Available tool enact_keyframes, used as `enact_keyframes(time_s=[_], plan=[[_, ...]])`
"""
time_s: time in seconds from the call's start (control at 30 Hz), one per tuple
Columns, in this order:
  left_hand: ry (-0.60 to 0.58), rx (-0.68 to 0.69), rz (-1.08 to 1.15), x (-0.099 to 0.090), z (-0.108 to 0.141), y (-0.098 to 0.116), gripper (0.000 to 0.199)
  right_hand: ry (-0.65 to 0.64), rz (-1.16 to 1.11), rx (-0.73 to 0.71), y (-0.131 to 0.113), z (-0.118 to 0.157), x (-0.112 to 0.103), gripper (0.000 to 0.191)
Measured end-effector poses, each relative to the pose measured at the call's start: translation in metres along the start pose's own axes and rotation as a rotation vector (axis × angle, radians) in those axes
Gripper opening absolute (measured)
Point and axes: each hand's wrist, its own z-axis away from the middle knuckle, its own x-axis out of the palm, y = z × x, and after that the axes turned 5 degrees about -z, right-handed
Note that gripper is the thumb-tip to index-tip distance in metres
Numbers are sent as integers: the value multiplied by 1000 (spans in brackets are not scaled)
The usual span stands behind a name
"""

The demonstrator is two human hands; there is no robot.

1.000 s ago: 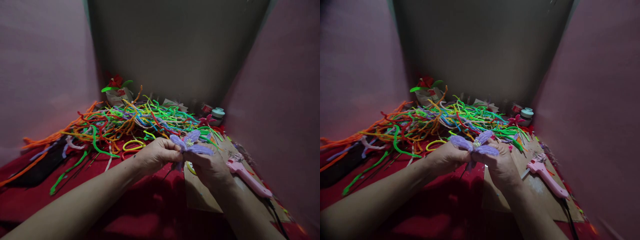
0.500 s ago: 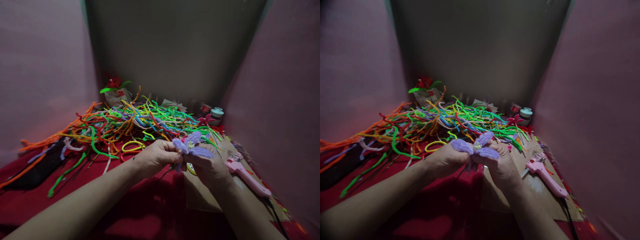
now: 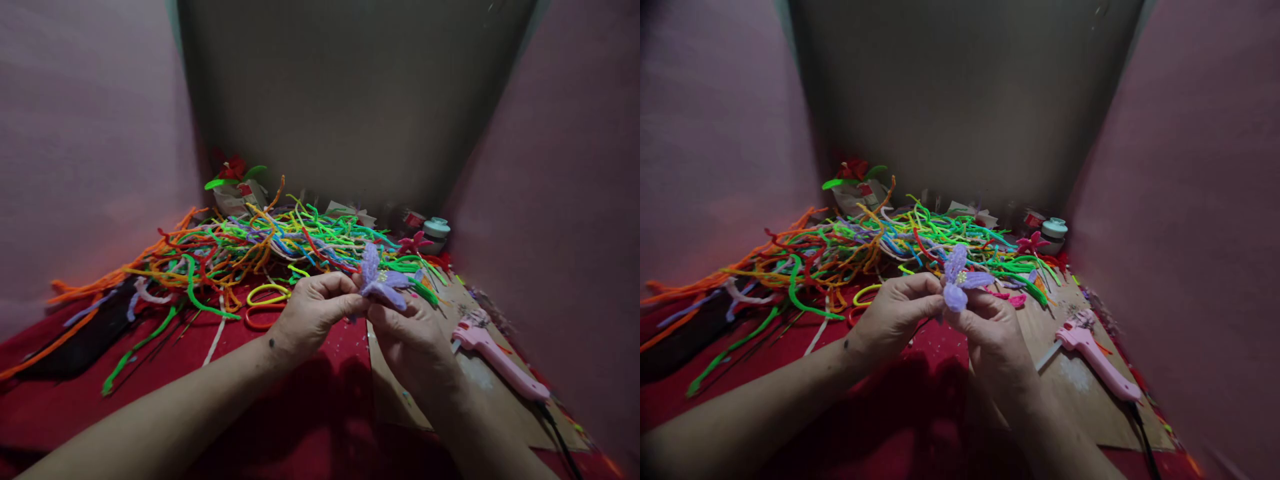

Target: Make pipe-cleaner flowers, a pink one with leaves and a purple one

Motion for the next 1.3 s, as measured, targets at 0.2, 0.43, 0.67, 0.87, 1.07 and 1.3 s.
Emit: enact_keyframes(time_s=[0.2, 0.43, 0.67, 0.87, 1.07, 1.3], plan=[[143, 201, -343, 2, 7, 0, 11, 53, -5, -62, 10, 5, 6, 8], [173, 311, -412, 5, 11, 1, 12, 100, 11, -73, 17, 7, 7, 7], [108, 378, -546, 2, 9, -2, 9, 95, -59, -58, 22, 4, 1, 11], [-6, 329, -491, 1, 8, 3, 8, 55, -104, -49, 15, 0, 3, 11], [-101, 30, -35, 3, 4, 0, 4, 95, -43, -48, 8, -3, 0, 9], [-221, -52, 113, 2, 1, -4, 13, -6, -43, -5, 3, -3, -2, 11]])
